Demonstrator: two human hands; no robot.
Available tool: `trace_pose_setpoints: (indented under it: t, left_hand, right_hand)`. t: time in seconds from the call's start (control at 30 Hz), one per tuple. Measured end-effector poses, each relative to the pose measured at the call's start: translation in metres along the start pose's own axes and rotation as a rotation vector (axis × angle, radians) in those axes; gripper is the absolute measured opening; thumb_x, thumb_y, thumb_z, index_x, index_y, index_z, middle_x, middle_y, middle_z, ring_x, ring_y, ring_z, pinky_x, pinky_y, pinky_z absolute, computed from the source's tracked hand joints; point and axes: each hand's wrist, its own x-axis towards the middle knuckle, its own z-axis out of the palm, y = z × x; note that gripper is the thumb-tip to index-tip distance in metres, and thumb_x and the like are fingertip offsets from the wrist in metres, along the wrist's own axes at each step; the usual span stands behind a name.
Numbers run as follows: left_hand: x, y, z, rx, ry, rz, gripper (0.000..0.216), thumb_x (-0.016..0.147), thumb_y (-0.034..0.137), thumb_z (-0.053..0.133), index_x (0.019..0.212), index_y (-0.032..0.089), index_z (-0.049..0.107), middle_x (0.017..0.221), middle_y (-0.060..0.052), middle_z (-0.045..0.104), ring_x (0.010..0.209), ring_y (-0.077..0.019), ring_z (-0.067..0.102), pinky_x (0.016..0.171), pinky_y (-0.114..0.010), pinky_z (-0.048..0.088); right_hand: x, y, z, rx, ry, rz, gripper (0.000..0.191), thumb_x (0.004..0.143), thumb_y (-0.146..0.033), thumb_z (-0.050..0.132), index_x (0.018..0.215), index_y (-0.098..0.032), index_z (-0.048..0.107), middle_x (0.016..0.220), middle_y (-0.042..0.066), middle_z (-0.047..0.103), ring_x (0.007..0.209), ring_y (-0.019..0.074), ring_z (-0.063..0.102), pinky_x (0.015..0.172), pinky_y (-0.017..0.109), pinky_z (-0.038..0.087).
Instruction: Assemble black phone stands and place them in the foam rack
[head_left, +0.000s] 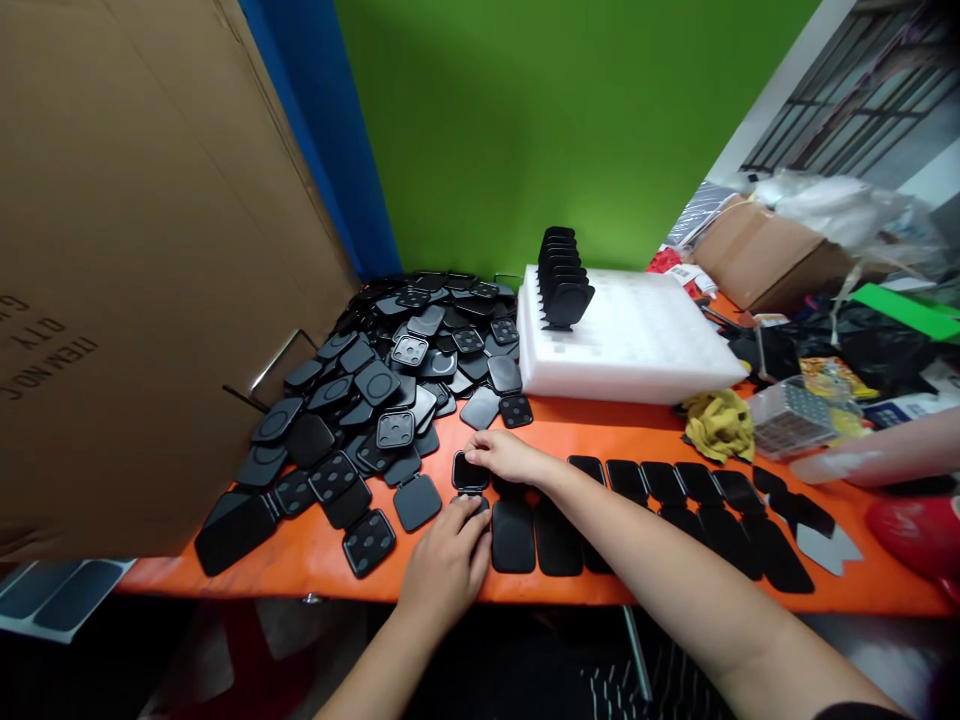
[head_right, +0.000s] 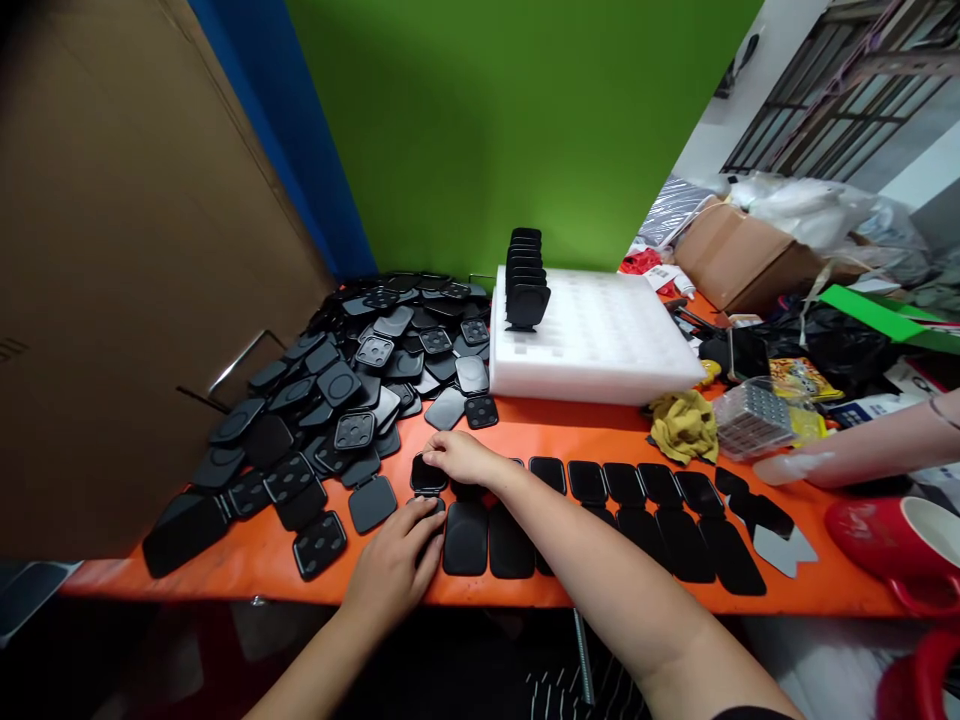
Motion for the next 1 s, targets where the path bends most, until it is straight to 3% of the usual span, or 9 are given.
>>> trace_pose_setpoints:
  t: [0.43,0.63,0.77,0.87,1.0]
  left_hand:
    - [0.001,0.001,-0.001,-0.010,0.020,0.015,0.025,0.084,0.021,0.045,0.106,0.022,0.057,0.116,-0.006,0.055,0.110,-0.0232,0.048,0.091,-0.040,0.045]
    - [0.000,0.001,-0.001,-0.014,0.018,0.008,0.025,0.084,0.021,0.045,0.106,0.022,0.057,0.115,-0.006,0.055,0.110,-0.0236,0.048,0.090,-0.039,0.045]
    - [0.000,0.002,-0.001,-0.014,0.008,0.000,0.025,0.085,0.020,0.044,0.107,0.022,0.056,0.116,-0.006,0.054,0.110,-0.0236,0.048,0.091,-0.039,0.044]
    - [0.001,0.003,-0.003,-0.015,-0.004,0.004,0.025,0.085,0.019,0.043,0.107,0.022,0.055,0.115,-0.007,0.054,0.109,-0.0238,0.048,0.089,-0.039,0.045]
    - [0.002,0.003,-0.003,-0.001,0.004,0.006,0.025,0.084,0.019,0.044,0.107,0.022,0.054,0.112,-0.007,0.054,0.107,-0.0235,0.050,0.088,-0.039,0.046]
  right_hand:
    - [-0.008,-0.011,0.007,-0.200,0.125,-0.025,0.009,0.080,-0.019,0.049,0.080,-0.018,0.059,0.082,0.002,0.060,0.076,0.0138,0.054,0.066,0.024,0.039]
    - [-0.017,-0.014,0.015,-0.358,0.210,-0.050,0.018,0.076,-0.024,0.059,0.092,-0.018,0.059,0.101,0.006,0.051,0.085,0.0165,0.051,0.073,0.028,0.039]
    - [-0.034,-0.014,0.019,-0.509,0.288,-0.117,0.022,0.083,-0.024,0.049,0.103,-0.019,0.057,0.100,0.008,0.055,0.093,0.0190,0.051,0.078,0.030,0.040]
    - [-0.050,-0.011,0.019,-0.496,0.200,-0.284,0.030,0.089,-0.026,0.039,0.114,-0.021,0.054,0.112,0.008,0.057,0.107,0.0190,0.047,0.091,0.033,0.036]
    - [-0.059,-0.008,0.018,-0.503,-0.014,-0.382,0.042,0.089,-0.038,0.036,0.128,-0.024,0.042,0.134,0.003,0.042,0.126,0.0184,0.031,0.106,0.038,0.018]
